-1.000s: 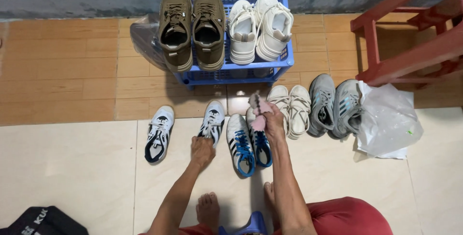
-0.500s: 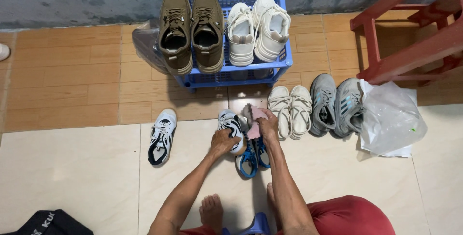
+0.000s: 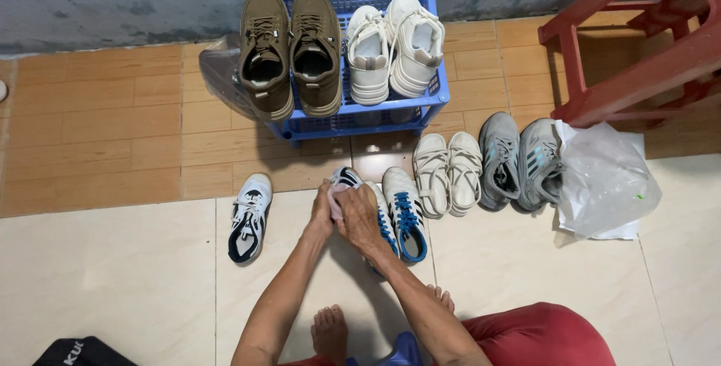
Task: Cleaning and organizing various pairs of shoes into a blue plastic rack using a cloth.
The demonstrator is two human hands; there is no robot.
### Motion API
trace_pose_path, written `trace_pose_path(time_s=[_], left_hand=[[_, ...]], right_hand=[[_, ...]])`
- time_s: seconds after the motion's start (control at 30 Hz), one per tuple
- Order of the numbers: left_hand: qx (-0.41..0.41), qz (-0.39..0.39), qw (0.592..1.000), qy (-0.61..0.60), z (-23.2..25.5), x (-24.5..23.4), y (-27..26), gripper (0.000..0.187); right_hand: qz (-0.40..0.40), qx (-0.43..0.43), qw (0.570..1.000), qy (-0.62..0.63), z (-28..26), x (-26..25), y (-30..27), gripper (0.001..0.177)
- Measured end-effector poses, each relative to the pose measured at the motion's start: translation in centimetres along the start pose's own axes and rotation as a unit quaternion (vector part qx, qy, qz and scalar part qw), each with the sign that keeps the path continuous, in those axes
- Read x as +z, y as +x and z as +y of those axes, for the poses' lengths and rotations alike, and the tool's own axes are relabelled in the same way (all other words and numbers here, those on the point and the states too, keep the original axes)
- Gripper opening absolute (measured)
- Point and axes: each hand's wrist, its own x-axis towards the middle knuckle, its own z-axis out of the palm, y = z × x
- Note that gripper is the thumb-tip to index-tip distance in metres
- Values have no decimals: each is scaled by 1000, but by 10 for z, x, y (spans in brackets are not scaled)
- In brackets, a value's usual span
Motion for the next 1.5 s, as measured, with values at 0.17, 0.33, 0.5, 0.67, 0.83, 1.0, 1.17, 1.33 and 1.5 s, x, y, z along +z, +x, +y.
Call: trace_pose_path(time_s=[0.17,0.33,0.5,0.67,0.83,1.0,1.17,1.33,1.5], left_hand=[[-38,-40,994,-97,40,1,-6,46],[-26,-38,986,-160,49,5,-13,32],[-39,-28,980,-194,44,-3,5,27],[-7,-9,993,-117,63,16,-27,35],[77,30,993,89,37,14,-17,46],[145,65,941,297,3,4,3,70],[61,68,945,313,0,10,1,79],[44,80,946,312,-14,-17,17,95],[94,11,809,580,18,-4,-49,62]], right_hand=[[19,-65,998,-12,-31,-25,-2,54],[23,-87,996,-6,-34,-30,-8,61],[94,-120,988,-10,-13,-16,-19,53],[82,-58,995,24,7,-8,-21,50],[53,100,993,33,46,-7,-28,30],[198,167,966,24,79,-12,-21,42],[189,141,968,91,27,-24,-3,33],[12,64,991,120,11,-12,-11,34],[-26,136,987,86,42,-6,-22,33]])
